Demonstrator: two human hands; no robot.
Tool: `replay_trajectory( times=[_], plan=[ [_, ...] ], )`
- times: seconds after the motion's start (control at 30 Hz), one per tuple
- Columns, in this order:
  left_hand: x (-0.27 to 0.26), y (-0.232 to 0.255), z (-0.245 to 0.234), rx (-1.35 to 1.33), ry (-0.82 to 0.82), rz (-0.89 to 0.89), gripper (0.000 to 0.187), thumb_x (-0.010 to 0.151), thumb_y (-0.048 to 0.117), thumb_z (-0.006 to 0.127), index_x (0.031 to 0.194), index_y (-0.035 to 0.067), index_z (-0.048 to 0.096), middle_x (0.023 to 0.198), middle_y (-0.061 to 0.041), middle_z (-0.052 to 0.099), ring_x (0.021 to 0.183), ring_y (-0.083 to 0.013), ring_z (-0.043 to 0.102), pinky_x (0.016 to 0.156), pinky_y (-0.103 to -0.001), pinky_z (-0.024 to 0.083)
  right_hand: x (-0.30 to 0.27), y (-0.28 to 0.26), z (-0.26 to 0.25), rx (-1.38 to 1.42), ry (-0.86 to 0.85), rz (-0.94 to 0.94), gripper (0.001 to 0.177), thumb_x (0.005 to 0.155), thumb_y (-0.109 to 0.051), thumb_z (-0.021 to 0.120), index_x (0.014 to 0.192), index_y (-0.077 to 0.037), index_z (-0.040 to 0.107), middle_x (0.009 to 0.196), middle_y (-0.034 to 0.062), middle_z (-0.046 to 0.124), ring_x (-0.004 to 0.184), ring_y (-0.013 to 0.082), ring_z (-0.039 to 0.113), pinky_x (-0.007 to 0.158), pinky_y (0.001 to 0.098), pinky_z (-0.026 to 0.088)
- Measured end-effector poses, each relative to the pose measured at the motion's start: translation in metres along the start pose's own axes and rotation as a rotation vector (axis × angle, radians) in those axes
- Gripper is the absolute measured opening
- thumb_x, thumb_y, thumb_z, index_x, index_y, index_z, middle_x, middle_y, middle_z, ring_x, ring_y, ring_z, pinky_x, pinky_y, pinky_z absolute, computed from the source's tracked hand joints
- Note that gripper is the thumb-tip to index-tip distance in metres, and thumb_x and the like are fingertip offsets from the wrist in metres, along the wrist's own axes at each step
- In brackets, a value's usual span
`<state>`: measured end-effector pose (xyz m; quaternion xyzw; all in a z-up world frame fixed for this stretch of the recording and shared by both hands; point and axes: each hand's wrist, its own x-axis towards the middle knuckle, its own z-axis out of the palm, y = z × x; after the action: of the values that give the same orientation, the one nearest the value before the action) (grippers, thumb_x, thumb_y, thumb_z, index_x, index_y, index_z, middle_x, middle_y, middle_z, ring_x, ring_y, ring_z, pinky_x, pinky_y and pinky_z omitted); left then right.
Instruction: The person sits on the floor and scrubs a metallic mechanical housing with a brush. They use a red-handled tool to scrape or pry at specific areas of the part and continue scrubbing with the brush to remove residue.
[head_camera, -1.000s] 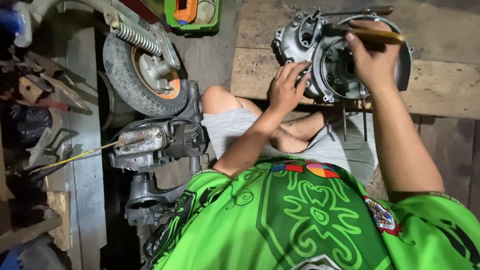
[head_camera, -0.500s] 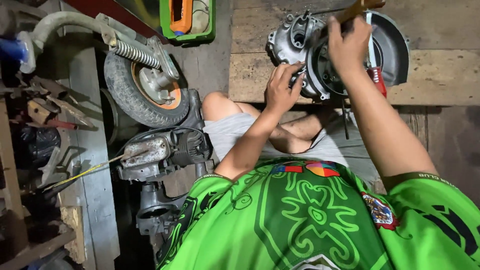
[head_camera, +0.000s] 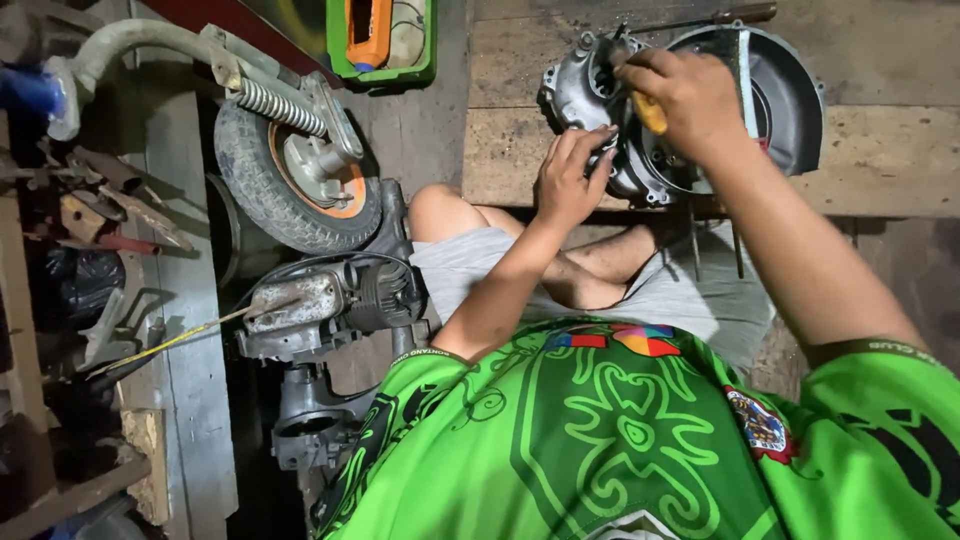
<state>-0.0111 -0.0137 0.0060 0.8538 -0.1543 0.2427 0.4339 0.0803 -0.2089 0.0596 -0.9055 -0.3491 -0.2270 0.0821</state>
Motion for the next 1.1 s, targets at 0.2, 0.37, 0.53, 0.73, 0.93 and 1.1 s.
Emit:
replay_trajectory(
  times=[0.2,0.37,0.53,0.73,0.93,1.1],
  plan=[
    [-0.003,-0.005,0.004,0.0,0.014,0.015,0.022,0.104,0.025,0.059,0.124,0.016,0.063,0.105,-0.005,0.06,0.097,-0.0267,0.063,0.083,-0.038,0.055,0.01,0.026,-0.023,-0.075,0.149,-0.091,0.029,0.107,-0.024,0.073,0.134,-0.018,0.08,0.13,0.0033,0.077,0.097,0.0241,0.074,0.068,0.0374,0.053],
    [-0.001,-0.004,0.004,0.005,0.032,0.031,0.019,0.103,0.024,0.06,0.119,0.014,0.062,0.103,-0.005,0.059,0.095,-0.0263,0.062,0.082,-0.039,0.055,0.003,0.023,-0.02,0.03,0.032,-0.065,0.031,0.1,-0.023,0.081,0.131,-0.023,0.079,0.131,-0.0007,0.077,0.093,0.0215,0.076,0.058,0.0357,0.06],
    [0.0,-0.003,0.002,0.002,0.029,0.04,0.018,0.103,0.023,0.059,0.117,0.012,0.06,0.104,-0.009,0.059,0.095,-0.0303,0.062,0.084,-0.041,0.053,0.001,0.018,-0.034,0.106,-0.114,-0.056,0.049,0.085,-0.018,0.078,0.134,-0.022,0.077,0.134,-0.0004,0.074,0.101,0.0251,0.074,0.066,0.0403,0.058],
    [-0.002,-0.005,0.006,0.019,0.026,0.042,0.021,0.104,0.023,0.059,0.122,0.013,0.06,0.104,-0.006,0.058,0.095,-0.0273,0.061,0.084,-0.039,0.054,0.014,0.016,-0.025,0.098,-0.245,-0.116,0.053,0.079,-0.015,0.08,0.131,-0.025,0.075,0.14,0.0012,0.071,0.096,0.0283,0.076,0.072,0.0405,0.062],
    [-0.005,-0.008,0.009,0.009,0.034,0.03,0.02,0.102,0.023,0.06,0.119,0.012,0.061,0.106,-0.007,0.059,0.097,-0.0283,0.062,0.083,-0.04,0.055,0.026,0.023,-0.016,-0.181,-0.037,-0.119,0.023,0.107,-0.031,0.069,0.123,-0.045,0.079,0.098,-0.0115,0.077,0.057,-0.0026,0.06,0.039,0.0173,0.04],
    [-0.005,-0.01,0.007,-0.012,0.022,0.025,0.023,0.102,0.022,0.062,0.123,0.015,0.061,0.107,-0.006,0.06,0.099,-0.0271,0.063,0.083,-0.04,0.057,0.017,0.018,-0.011,-0.026,0.098,-0.025,0.013,0.109,-0.025,0.077,0.12,-0.025,0.084,0.11,0.0074,0.081,0.073,0.0168,0.075,0.049,0.0303,0.056]
  ],
)
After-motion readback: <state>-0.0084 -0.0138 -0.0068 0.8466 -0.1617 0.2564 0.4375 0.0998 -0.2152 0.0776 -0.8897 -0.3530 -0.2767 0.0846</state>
